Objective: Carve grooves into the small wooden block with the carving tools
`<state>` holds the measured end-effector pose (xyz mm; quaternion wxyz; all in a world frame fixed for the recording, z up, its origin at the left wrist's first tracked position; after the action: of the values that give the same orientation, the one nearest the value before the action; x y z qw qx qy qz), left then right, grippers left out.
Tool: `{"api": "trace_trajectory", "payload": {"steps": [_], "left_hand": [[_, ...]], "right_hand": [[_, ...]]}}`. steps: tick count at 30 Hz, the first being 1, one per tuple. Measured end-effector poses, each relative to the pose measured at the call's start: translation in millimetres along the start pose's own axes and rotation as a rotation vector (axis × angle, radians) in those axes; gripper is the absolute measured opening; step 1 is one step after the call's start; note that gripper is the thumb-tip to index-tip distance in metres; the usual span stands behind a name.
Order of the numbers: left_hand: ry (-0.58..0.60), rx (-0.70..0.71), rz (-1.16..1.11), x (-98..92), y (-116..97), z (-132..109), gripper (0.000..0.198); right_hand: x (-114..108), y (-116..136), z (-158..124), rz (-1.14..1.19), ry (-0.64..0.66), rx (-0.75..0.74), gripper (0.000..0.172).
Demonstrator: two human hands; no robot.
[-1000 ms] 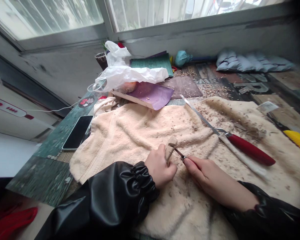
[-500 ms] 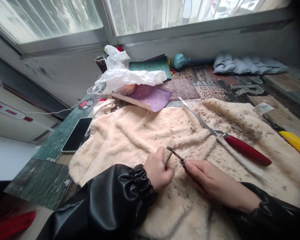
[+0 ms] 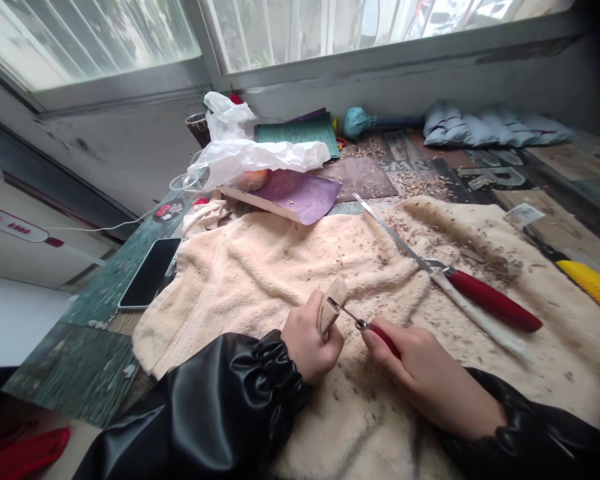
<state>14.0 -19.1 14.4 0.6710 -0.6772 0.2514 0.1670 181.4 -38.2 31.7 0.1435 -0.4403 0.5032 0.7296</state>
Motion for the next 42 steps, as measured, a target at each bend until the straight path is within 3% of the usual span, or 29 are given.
{"api": "trace_trajectory", "payload": {"steps": [5, 19, 28, 34, 42], "left_hand": [[-0.029, 0.032, -0.016, -0.6, 0.0, -0.4, 0.007], [0.022, -0.056, -0.008, -4.7, -8.7, -0.1, 0.004], [-0.029, -0.149, 0.148, -9.2, -7.8, 3.2, 0.013], [-0.101, 0.045, 0.038, -11.9, -7.2, 2.8, 0.013], [-0.027, 0.015, 0.004, -13.1, -6.3, 1.4, 0.015]], "right_hand": [[2.4, 0.5, -3.2, -0.265, -0.234, -0.160, 0.041], [-1.0, 3.4, -6.8, -0.364, -0.338, -0.209, 0.039], [-4.3, 1.7, -9.3, -0.342, -0.338, -0.182, 0.038], [-6.9, 1.4, -9.0, -0.248, -0.240, -0.138, 0.039], [-6.7, -0.8, -12.7, -0.148, -0.152, -0.080, 0.038]]}}
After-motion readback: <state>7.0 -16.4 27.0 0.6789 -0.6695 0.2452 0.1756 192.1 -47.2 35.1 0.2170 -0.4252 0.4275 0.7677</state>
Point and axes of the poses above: each hand's wrist, its own z-axis towards the middle knuckle, its own x-axis out of the palm, y = z × x, the point moved 1 cm from there along z, towards the middle knuckle, and after that the axes turned 10 degrees about -x, right-handed, at the moved point
